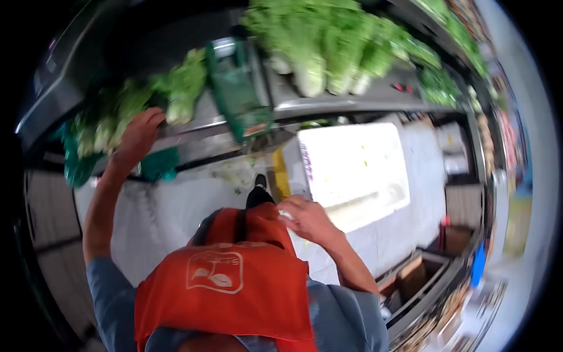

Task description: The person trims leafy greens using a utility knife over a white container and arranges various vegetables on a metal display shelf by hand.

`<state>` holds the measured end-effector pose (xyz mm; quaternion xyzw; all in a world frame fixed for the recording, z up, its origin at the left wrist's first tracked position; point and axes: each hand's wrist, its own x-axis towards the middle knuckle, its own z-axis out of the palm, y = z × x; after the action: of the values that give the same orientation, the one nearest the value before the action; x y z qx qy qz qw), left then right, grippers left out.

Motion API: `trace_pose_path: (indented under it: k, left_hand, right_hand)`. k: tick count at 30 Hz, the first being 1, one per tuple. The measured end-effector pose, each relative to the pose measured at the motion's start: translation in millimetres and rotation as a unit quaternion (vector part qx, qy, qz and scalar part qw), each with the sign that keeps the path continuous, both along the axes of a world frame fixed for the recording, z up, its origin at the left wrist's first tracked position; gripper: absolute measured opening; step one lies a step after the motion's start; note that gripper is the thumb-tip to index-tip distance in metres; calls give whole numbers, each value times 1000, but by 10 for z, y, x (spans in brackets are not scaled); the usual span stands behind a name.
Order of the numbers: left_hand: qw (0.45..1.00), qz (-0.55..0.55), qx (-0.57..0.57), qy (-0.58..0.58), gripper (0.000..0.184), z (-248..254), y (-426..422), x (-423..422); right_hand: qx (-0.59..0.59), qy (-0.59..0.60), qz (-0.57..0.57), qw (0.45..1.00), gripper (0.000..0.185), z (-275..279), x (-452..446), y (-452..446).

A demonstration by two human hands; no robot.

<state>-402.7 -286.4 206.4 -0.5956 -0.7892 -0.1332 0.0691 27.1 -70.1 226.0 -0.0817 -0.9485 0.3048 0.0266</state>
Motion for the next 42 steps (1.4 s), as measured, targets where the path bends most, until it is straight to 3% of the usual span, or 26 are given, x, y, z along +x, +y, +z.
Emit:
trace_pose_path:
  k: [1, 3, 6, 10, 12, 13, 15, 16, 22, 26, 29, 30, 34, 36, 38, 39, 42]
  left_hand:
    - [996, -53, 9, 70, 47, -169, 80, -185]
    - [987, -110, -70, 91, 55, -147, 249, -306]
    - [965, -128, -180, 141, 65, -192, 545, -378]
    - [931, -171, -241, 214, 67, -145, 820, -504]
    - [929, -215, -200, 225, 66, -248, 816, -687]
    - [919, -215, -240, 225, 65, -211, 880, -671]
    - [912, -238, -242, 228, 62, -128, 957, -638]
    - [927, -254, -188, 204, 60, -252, 942, -721]
    - [906, -274, -226, 229, 55, -219, 1047, -837]
    - [936, -198, -221, 190, 59, -153, 944, -869]
    - [978, -178, -50, 96, 70, 5, 768, -878]
    - [985, -141, 2, 95, 81, 134, 732, -753]
    - [974, -18, 224, -3, 76, 485, 618, -268]
    - [919, -43, 285, -270, 77, 655, 589, 32]
    - [800, -118, 311, -499, 81, 850, 564, 307]
    - [791, -117, 282, -531, 85, 874, 550, 403]
    - [648, -177, 262, -693, 93, 748, 662, 819]
  right_hand:
    - [-10, -31, 19, 999, 25, -66, 98, -55]
    - [-36, -35, 2, 999, 25, -223, 284, -214]
    - [-38, -29, -9, 999, 19, -519, 432, -275]
    - [-43, -61, -37, 997, 24, -582, 477, -207]
    - [-49, -39, -57, 996, 29, -574, 505, -165]
    - [-105, -59, -101, 988, 26, -635, 547, -146]
    - [-110, -68, -127, 983, 25, -707, 643, -76]
    - [-114, -73, -127, 983, 24, -828, 704, -30]
    - [-219, -171, -127, 952, 23, -904, 646, 304]
    - [-137, -152, -103, 973, 24, -962, 551, 509]
    - [-97, -153, -81, 980, 23, -843, 399, 553]
    - [-82, -146, -77, 983, 22, -830, 364, 521]
    - [-113, -142, -102, 978, 23, -810, 360, 209]
    - [-130, -147, -99, 976, 23, -764, 352, 26]
    - [-146, -69, -140, 977, 21, -754, 357, -124]
    - [-153, -33, -160, 975, 21, -681, 327, -214]
    - [-184, 66, -250, 948, 18, -255, 184, -311]
